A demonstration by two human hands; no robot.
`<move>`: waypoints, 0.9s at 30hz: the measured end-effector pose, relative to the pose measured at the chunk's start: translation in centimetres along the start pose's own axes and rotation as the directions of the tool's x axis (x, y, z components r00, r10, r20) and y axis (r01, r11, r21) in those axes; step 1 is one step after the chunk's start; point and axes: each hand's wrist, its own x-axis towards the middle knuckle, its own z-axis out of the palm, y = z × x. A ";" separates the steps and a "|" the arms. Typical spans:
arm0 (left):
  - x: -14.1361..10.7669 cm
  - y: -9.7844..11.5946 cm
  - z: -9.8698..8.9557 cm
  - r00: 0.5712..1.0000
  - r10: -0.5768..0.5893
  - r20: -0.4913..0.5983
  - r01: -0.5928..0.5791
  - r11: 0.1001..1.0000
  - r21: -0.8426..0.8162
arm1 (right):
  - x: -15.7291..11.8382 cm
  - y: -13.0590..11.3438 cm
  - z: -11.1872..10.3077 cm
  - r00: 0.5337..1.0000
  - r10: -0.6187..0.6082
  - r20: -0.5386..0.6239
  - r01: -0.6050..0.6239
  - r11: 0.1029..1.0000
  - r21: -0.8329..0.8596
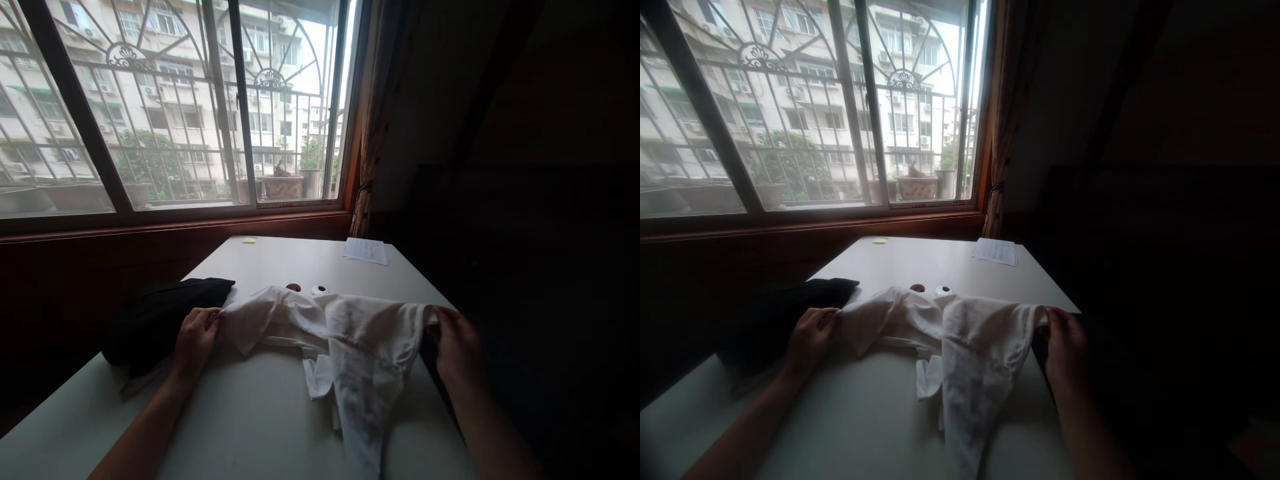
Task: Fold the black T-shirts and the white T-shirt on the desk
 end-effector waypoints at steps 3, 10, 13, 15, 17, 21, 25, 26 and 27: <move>-0.1 0.4 -0.2 0.996 0.086 -0.024 -0.083 0.992 0.097 | -1.0 -0.7 1.0 0.999 -0.039 0.012 0.039 0.999 -0.013; -1.4 4.4 0.2 0.906 0.378 0.191 -0.396 0.916 0.067 | -7.6 -3.3 4.1 0.558 -0.290 0.777 0.563 0.821 -0.098; -2.1 6.1 1.1 0.817 0.477 0.325 -0.514 0.857 0.036 | -10.1 -3.4 5.1 0.179 -0.162 0.970 0.632 0.774 0.013; -2.4 6.5 1.6 0.779 0.496 0.384 -0.550 0.834 0.038 | -11.1 -3.4 5.4 0.102 -0.101 0.990 0.658 0.753 0.009; -2.5 6.3 1.9 0.760 0.491 0.425 -0.561 0.826 0.049 | -11.8 -3.5 5.6 0.124 -0.064 0.990 0.683 0.730 -0.038; -2.3 5.3 1.9 0.795 0.430 0.427 -0.512 0.854 0.094 | -11.9 -3.6 5.8 0.187 -0.070 0.980 0.757 0.646 -0.098; -1.9 5.0 1.3 0.834 0.361 0.417 -0.442 0.890 0.114 | -10.4 -3.5 5.5 0.243 -0.146 0.959 0.804 0.583 -0.115; -1.8 5.0 1.1 0.843 0.341 0.416 -0.422 0.899 0.117 | -9.7 -3.5 5.3 0.290 -0.175 0.941 0.794 0.593 -0.135; -1.7 4.9 0.9 0.853 0.317 0.414 -0.396 0.911 0.118 | -9.1 -3.5 4.9 0.362 -0.210 0.908 0.773 0.613 -0.166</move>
